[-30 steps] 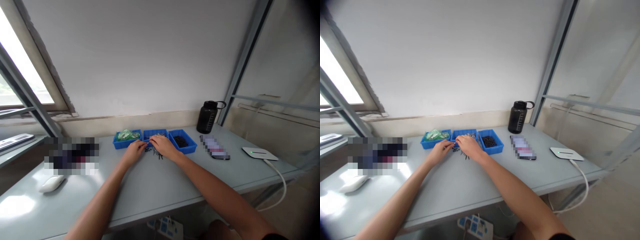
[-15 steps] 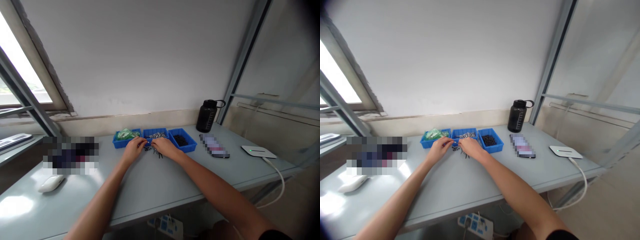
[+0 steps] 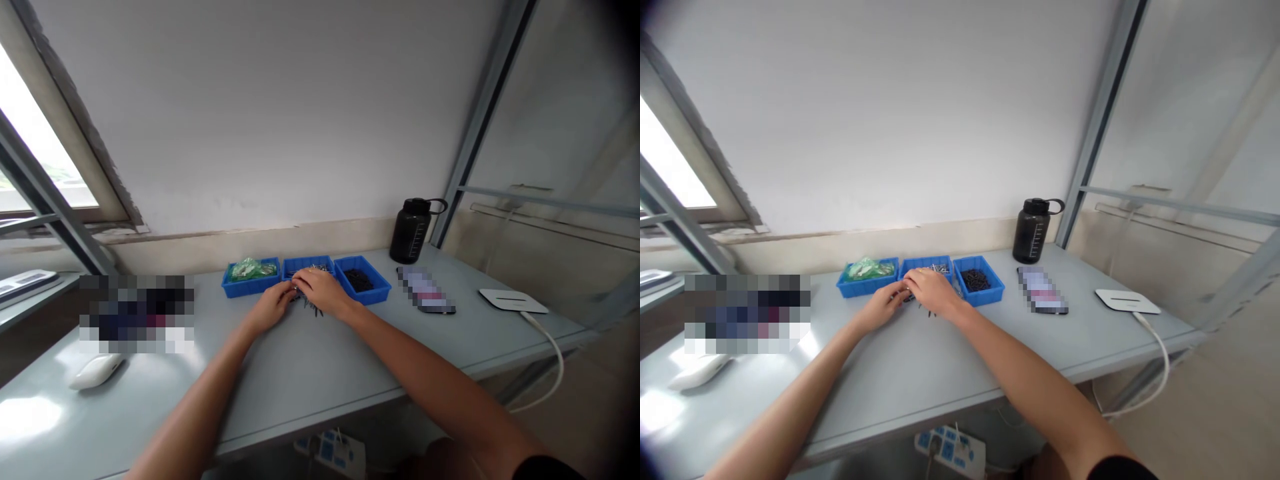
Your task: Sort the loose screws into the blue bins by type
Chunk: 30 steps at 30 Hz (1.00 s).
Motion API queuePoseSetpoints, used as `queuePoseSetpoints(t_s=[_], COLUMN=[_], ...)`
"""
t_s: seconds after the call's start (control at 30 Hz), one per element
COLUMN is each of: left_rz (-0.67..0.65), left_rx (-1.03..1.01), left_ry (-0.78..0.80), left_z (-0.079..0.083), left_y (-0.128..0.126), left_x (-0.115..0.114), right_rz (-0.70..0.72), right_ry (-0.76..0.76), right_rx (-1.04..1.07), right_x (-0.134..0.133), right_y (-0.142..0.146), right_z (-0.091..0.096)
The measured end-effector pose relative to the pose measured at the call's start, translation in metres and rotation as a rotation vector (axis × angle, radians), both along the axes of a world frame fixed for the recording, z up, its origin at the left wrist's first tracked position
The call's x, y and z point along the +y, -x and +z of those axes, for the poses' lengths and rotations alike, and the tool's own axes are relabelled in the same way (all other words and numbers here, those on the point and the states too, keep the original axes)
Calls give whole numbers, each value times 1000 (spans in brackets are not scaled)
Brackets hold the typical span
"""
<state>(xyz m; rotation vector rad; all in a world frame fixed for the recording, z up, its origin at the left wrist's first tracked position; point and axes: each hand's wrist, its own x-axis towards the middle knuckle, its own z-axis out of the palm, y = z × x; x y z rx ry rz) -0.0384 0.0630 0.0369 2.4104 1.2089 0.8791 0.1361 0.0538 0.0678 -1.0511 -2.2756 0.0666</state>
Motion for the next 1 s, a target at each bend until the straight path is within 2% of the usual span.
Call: queuePoseSetpoints(t_s=[0.23, 0.37, 0.5, 0.73, 1.0], left_rz=[155, 119, 96, 123, -30], left_rx=[-82, -63, -47, -42, 41], left_ry=[-119, -143, -143, -108, -6], left_z=[11, 10, 9, 9, 0], left_y=[9, 5, 3, 11, 8], left_x=[2, 0, -2, 4, 6], right_rz=[-94, -69, -77, -99, 3], right_ry=[56, 122, 148, 94, 10], right_rx=[-100, -215, -253, -149, -27], right_x=[11, 8, 7, 10, 6], right_y=[-7, -2, -1, -11, -2], right_z=[-5, -14, -15, -3, -4])
